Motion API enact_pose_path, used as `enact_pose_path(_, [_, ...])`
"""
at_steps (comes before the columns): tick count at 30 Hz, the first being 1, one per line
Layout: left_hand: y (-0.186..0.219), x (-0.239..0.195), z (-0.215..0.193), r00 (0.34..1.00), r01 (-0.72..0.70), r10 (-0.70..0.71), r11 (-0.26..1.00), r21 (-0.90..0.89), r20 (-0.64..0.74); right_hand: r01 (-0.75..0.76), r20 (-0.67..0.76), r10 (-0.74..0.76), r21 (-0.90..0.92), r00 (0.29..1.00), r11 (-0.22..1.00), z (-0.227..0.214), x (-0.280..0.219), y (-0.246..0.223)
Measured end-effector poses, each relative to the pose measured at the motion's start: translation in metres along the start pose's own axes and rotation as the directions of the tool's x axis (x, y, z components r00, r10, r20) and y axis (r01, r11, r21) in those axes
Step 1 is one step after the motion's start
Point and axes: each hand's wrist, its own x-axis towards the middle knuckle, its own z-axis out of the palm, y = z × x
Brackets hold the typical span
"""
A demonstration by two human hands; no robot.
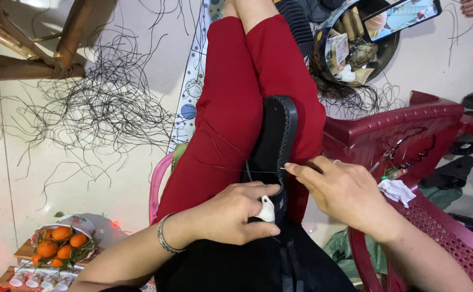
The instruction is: The person sits on the floor and sews a black sandal using a needle and thread. They hold the sandal on their lap, repeatedly passing the needle through the sole and strap, and pull the thread tight to secure the stitching. The person occasionally adjusts the sandal's position and uses a small tool to assist with the sewing process.
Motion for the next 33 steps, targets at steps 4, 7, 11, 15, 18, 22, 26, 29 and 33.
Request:
enact_pose_path(4, [0.001, 0.005, 0.009, 0.998, -0.039, 0.042, 0.996, 0.077, -0.043, -0.068, 0.059, 0.069, -0.01, 0.996, 0.998, 0.013, 0.012, -0.008])
enact_pose_path(7, [-0.019, -0.002, 0.005, 0.988, -0.057, 0.031, 0.983, -0.173, -0.149, -0.106, 0.051, 0.097, 0.197, 0.994, 0.975, 0.035, 0.009, 0.005])
enact_pose_path(11, [-0.011, -0.029, -0.07, 0.855, 0.342, -0.437, 0.88, -0.328, -0.281, -0.109, -0.058, 0.131, 0.286, 0.99, 0.952, 0.04, -0.003, 0.014])
enact_pose_path(15, [-0.051, -0.058, -0.111, 0.612, 0.703, 0.348, 0.172, 0.69, -0.71, -0.113, -0.058, 0.131, 0.245, 0.99, 0.963, 0.032, -0.001, 0.009])
enact_pose_path(18, [-0.037, -0.01, -0.052, 0.751, 0.402, 0.382, 0.384, 0.831, -0.539, -0.143, -0.059, 0.159, 0.218, 0.986, 0.965, 0.031, -0.001, 0.003])
enact_pose_path(22, [-0.047, 0.026, -0.006, 0.825, -0.151, 0.519, 0.583, 0.798, -0.223, -0.125, -0.103, 0.14, 0.143, 0.985, 0.982, 0.028, -0.002, 0.0])
enact_pose_path(26, [-0.038, 0.029, -0.011, 0.94, -0.065, 0.235, 0.835, 0.546, -0.248, -0.162, -0.08, 0.177, 0.169, 0.981, 0.972, 0.031, -0.004, 0.0])
enact_pose_path(29, [-0.025, 0.026, -0.01, 0.953, 0.121, -0.012, 0.931, 0.343, -0.303, -0.192, -0.055, 0.206, 0.194, 0.977, 0.962, 0.035, -0.005, 0.0])
enact_pose_path(33, [-0.003, 0.02, -0.038, 0.957, 0.264, -0.223, 0.934, 0.243, -0.185, -0.174, -0.08, 0.194, 0.208, 0.978, 0.963, 0.039, -0.009, 0.002])
